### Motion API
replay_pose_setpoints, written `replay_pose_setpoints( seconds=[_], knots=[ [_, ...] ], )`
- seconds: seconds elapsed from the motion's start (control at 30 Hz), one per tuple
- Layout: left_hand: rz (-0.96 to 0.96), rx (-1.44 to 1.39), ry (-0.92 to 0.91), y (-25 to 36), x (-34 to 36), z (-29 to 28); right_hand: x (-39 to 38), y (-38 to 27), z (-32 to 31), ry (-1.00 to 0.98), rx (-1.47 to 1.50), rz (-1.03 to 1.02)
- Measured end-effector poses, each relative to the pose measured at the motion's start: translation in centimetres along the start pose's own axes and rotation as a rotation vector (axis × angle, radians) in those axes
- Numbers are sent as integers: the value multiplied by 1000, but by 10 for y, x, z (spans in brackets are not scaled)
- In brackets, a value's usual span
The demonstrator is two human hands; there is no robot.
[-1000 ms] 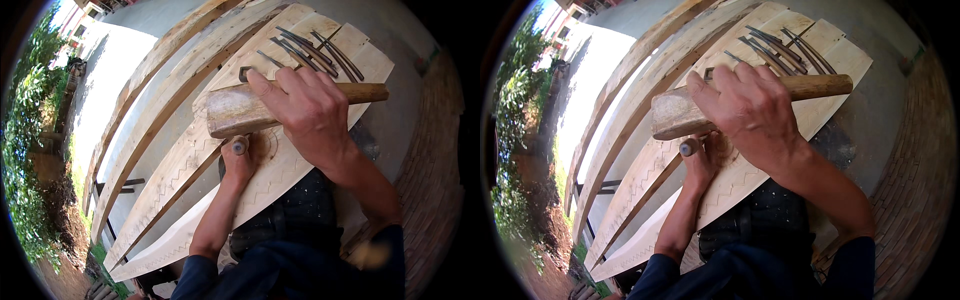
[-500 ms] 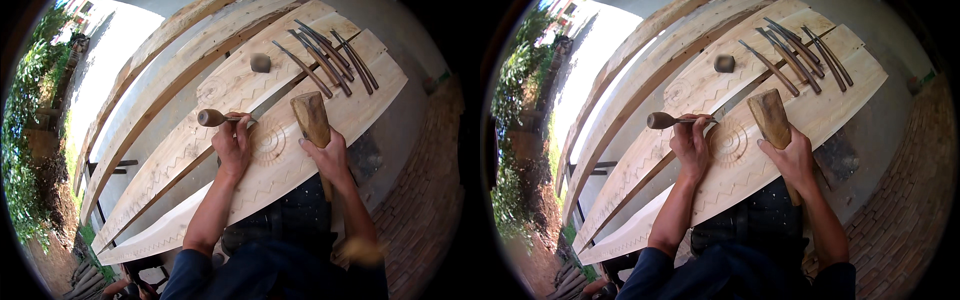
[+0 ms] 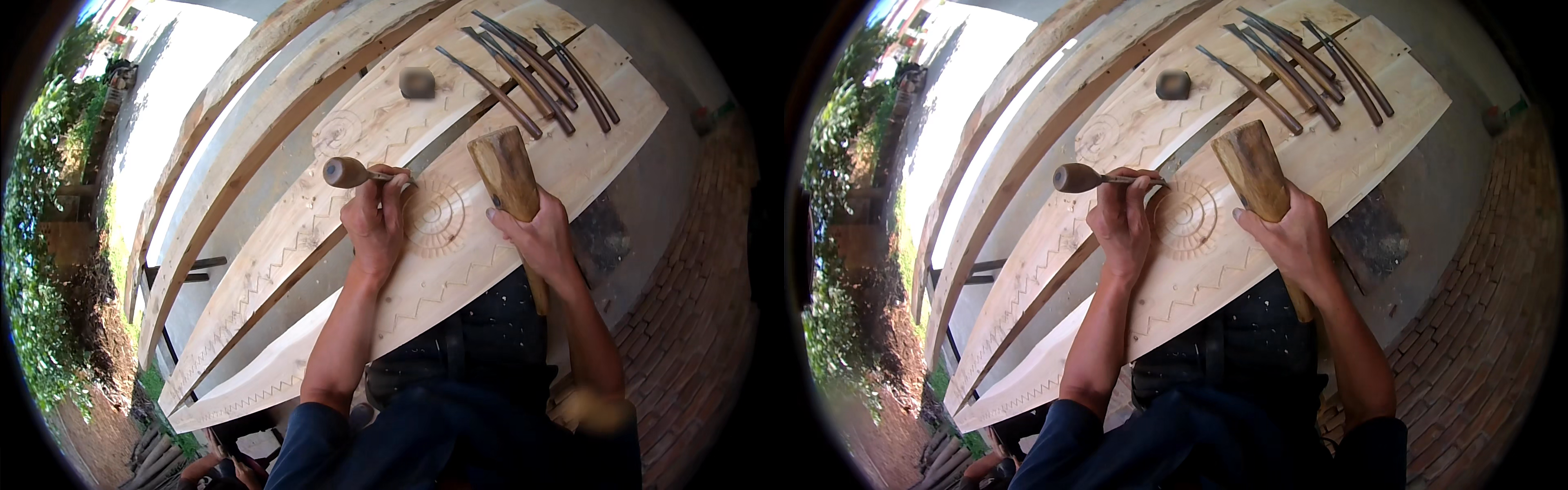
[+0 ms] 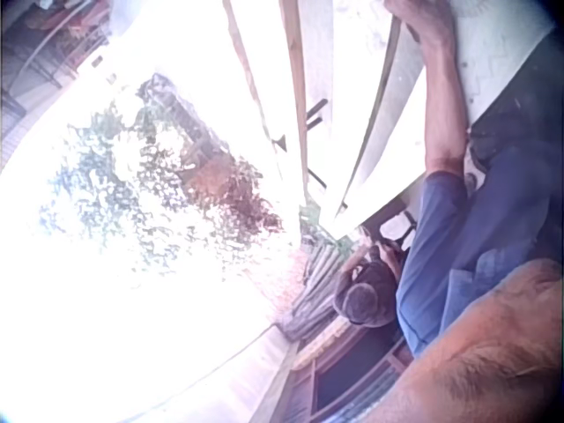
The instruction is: The person carves a spiral pattern into a wooden board using a chisel and a wooden mallet. They repeatedly position the chisel and strike it to deepen the design on the board's surface.
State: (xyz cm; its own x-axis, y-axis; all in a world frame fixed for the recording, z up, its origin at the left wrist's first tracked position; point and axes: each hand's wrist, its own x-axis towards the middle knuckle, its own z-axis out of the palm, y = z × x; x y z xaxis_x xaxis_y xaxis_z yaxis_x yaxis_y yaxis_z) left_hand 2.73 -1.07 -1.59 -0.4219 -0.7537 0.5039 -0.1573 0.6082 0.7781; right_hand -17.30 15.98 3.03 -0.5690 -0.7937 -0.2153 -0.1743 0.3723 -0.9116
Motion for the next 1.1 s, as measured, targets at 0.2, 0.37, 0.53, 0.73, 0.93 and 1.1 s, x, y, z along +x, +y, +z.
replay_pose_setpoints(
  seconds=[0.2,0.37,0.53,0.73,0.93,1.1],
  knots=[
    [-2,29,-41,3,1,-1,1,4,0,2,-19,-11],
    [-20,80,-60,10,6,-3,1,2,-1,6,-35,-1],
    [-81,73,-64,19,21,-3,2,2,2,-11,-20,7],
    [2,156,-257,23,38,-11,-1,-3,2,16,36,-1],
    [32,160,-321,29,36,-17,-2,-7,3,10,40,26],
    [75,166,-317,24,36,-16,-2,-7,4,11,47,40]
  ],
)
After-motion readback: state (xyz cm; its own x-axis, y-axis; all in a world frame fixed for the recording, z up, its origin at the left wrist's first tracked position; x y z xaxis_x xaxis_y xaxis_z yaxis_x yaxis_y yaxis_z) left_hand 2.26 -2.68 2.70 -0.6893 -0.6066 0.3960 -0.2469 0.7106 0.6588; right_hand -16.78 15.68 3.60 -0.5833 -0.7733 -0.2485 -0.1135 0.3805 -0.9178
